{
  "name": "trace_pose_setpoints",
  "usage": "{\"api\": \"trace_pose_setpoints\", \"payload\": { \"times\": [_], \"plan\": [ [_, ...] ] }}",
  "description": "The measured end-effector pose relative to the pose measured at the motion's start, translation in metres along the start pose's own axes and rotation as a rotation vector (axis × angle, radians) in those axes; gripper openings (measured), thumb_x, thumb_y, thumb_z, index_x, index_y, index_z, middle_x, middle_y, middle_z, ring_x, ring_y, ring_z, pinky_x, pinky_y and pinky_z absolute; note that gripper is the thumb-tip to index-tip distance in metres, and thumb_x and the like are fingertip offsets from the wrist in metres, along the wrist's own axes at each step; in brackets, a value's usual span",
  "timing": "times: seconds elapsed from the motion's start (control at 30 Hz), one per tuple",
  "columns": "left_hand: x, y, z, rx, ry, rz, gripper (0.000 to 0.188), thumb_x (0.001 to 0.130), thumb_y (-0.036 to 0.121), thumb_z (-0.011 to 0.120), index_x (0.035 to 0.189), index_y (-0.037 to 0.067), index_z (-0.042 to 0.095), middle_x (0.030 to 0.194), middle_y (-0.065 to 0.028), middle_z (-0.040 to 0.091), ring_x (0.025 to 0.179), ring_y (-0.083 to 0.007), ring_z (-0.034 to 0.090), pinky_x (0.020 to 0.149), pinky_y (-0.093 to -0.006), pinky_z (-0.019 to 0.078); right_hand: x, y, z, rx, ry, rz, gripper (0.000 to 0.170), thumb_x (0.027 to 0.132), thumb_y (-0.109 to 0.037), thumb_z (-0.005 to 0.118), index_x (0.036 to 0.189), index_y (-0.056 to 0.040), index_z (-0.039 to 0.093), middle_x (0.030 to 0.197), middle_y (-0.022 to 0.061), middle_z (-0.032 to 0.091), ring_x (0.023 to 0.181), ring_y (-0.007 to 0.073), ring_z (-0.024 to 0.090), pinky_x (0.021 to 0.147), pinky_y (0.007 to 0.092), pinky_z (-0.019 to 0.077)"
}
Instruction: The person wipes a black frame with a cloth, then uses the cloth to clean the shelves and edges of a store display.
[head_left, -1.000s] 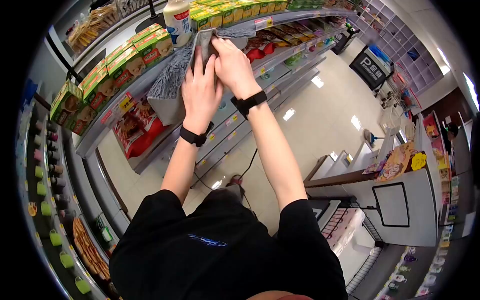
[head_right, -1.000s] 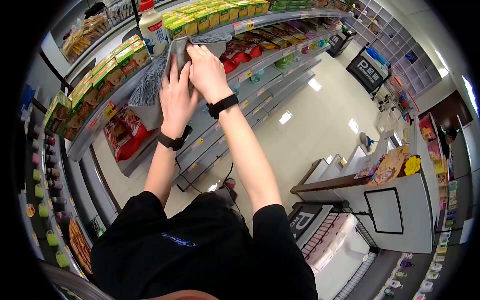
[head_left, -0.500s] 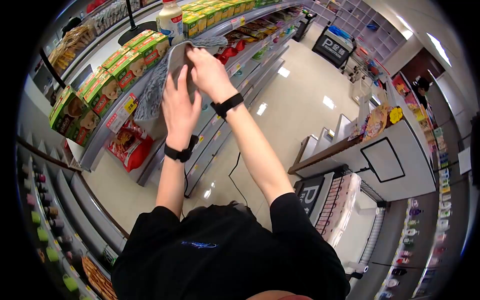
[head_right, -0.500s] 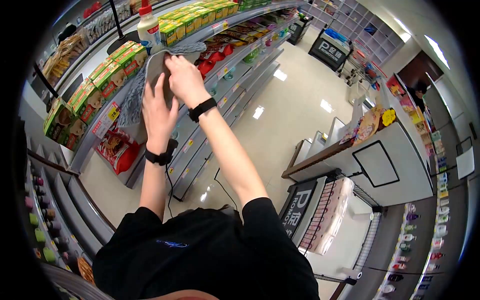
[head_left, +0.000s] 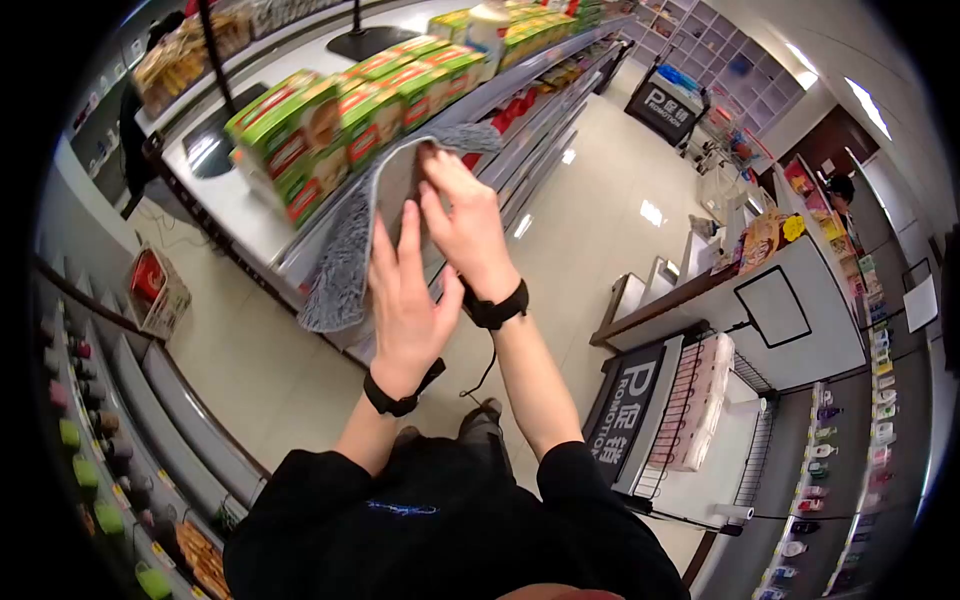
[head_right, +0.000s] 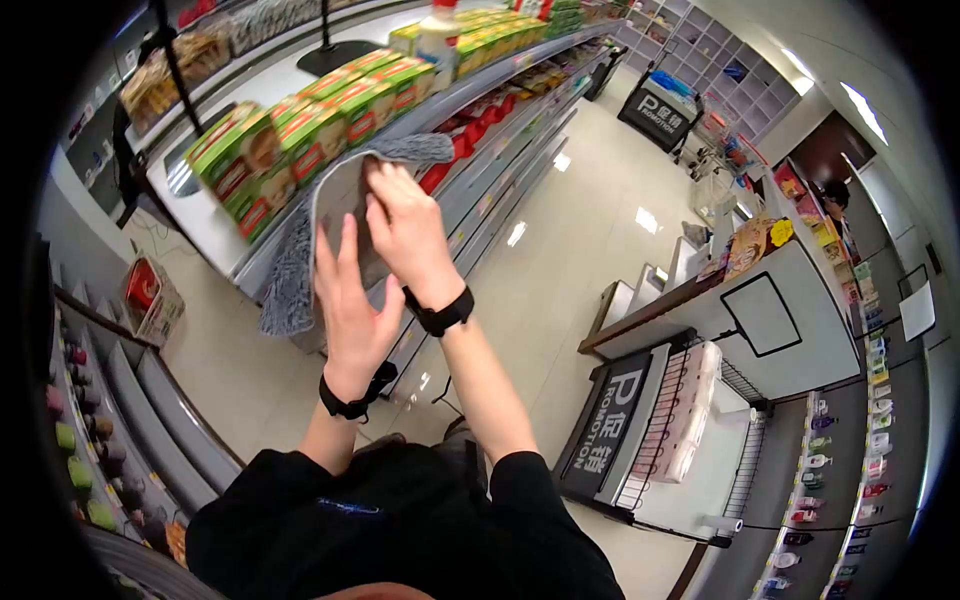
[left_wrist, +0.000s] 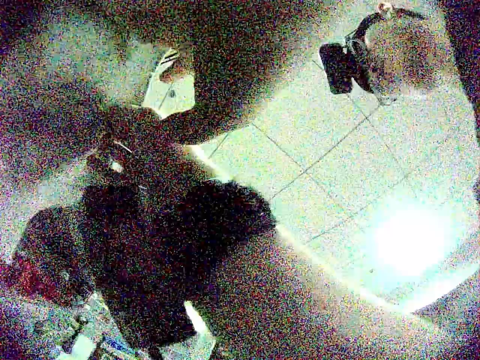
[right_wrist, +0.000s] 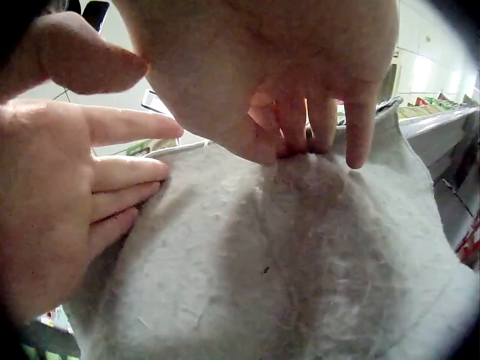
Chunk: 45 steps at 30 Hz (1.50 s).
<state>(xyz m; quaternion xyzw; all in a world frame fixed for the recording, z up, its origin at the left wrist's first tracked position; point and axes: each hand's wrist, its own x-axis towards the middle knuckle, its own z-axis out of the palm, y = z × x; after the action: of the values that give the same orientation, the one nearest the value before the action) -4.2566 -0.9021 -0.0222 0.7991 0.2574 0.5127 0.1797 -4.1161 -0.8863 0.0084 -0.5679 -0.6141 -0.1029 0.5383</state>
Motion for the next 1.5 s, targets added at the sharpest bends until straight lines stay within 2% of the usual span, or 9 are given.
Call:
{"api": "trace_pose_setpoints", "payload": {
  "times": [0.17,0.23,0.4,0.5,0.53,0.67,0.9,1.13,1.5],
  "plan": [
    [-0.021,-0.006,-0.04,-0.059,-0.047,0.044,0.088,0.085,0.011,0.073,0.161,0.0,0.03,0.162,-0.0384,0.022,0.15,-0.0529,0.028,0.121,-0.0552,0.0268,-0.019,-0.039,0.017,0.014,0.035,0.029,0.041,0.092,-0.01,0.07,0.129,0.0059,0.065,0.137,0.0262,0.064,0.135,0.0396,0.057,0.113,0.041,0.0451],
    [-0.03,-0.004,-0.06,-0.057,-0.063,0.048,0.089,0.085,0.013,0.074,0.161,0.0,0.03,0.162,-0.0386,0.022,0.15,-0.0533,0.027,0.121,-0.0561,0.0251,-0.027,-0.052,0.023,-0.036,0.019,0.002,0.047,0.091,-0.015,0.073,0.131,0.0069,0.063,0.136,0.028,0.063,0.131,0.0451,0.058,0.11,0.0439,0.0474],
    [-0.029,-0.011,-0.113,0.035,0.092,0.095,0.084,0.082,0.017,0.074,0.156,-0.002,0.039,0.167,-0.0349,0.017,0.152,-0.0544,0.02,0.121,-0.0632,0.0207,-0.046,-0.094,0.036,-0.024,0.012,0.084,0.062,0.086,-0.019,0.081,0.137,0.0074,0.059,0.139,0.0278,0.061,0.133,0.0447,0.056,0.11,0.044,0.0472],
    [-0.026,-0.031,-0.135,0.035,0.075,0.055,0.08,0.083,0.017,0.073,0.154,-0.002,0.042,0.165,-0.0293,0.028,0.153,-0.0506,0.021,0.121,-0.0616,0.0219,-0.055,-0.118,0.047,-0.026,0.02,0.135,0.068,0.083,-0.018,0.084,0.14,0.0088,0.056,0.142,0.0283,0.059,0.134,0.0445,0.056,0.11,0.0438,0.0472],
    [-0.027,-0.034,-0.14,0.075,0.126,0.056,0.074,0.088,0.021,0.071,0.152,-0.003,0.043,0.163,-0.0253,0.036,0.152,-0.0422,0.031,0.122,-0.0536,0.026,-0.058,-0.124,0.051,-0.046,0.023,0.136,0.071,0.081,-0.017,0.085,0.14,0.0109,0.055,0.143,0.0306,0.057,0.134,0.0464,0.055,0.11,0.0441,0.047],
    [-0.042,-0.046,-0.147,0.017,0.195,-0.015,0.068,0.084,0.015,0.072,0.147,0.0,0.049,0.152,-0.0212,0.046,0.144,-0.0386,0.041,0.121,-0.0501,0.03,-0.072,-0.136,0.067,0.003,0.075,0.191,0.072,0.082,-0.015,0.085,0.14,0.0131,0.053,0.142,0.0349,0.055,0.133,0.0492,0.055,0.108,0.0456,0.0479],
    [-0.067,-0.078,-0.153,0.063,0.098,-0.107,0.063,0.08,0.009,0.075,0.14,0.002,0.055,0.141,-0.0185,0.051,0.137,-0.0395,0.044,0.116,-0.0512,0.0345,-0.075,-0.133,0.084,-0.052,0.157,0.171,0.069,0.084,-0.011,0.081,0.14,0.0155,0.051,0.141,0.0385,0.054,0.131,0.052,0.055,0.108,0.0479,0.0483],
    [-0.091,-0.097,-0.158,0.074,-0.004,-0.167,0.058,0.088,0.003,0.07,0.143,0.002,0.052,0.142,-0.0186,0.053,0.136,-0.0366,0.047,0.116,-0.0481,0.0354,-0.064,-0.129,0.096,-0.097,0.043,0.13,0.097,0.092,-0.025,0.072,0.156,0.0182,0.014,0.16,0.0454,0.015,0.151,0.0603,0.015,0.126,0.0559,0.0182],
    [-0.105,-0.103,-0.159,-0.012,-0.092,-0.24,0.057,0.087,0.003,0.072,0.141,0.001,0.053,0.137,-0.0199,0.053,0.132,-0.0381,0.05,0.112,-0.0471,0.0391,-0.053,-0.126,0.108,-0.175,0.062,0.177,0.107,0.095,-0.039,0.07,0.156,0.019,0.004,0.162,0.0457,0.005,0.152,0.0608,0.007,0.126,0.0576,0.0147]
  ]
}}
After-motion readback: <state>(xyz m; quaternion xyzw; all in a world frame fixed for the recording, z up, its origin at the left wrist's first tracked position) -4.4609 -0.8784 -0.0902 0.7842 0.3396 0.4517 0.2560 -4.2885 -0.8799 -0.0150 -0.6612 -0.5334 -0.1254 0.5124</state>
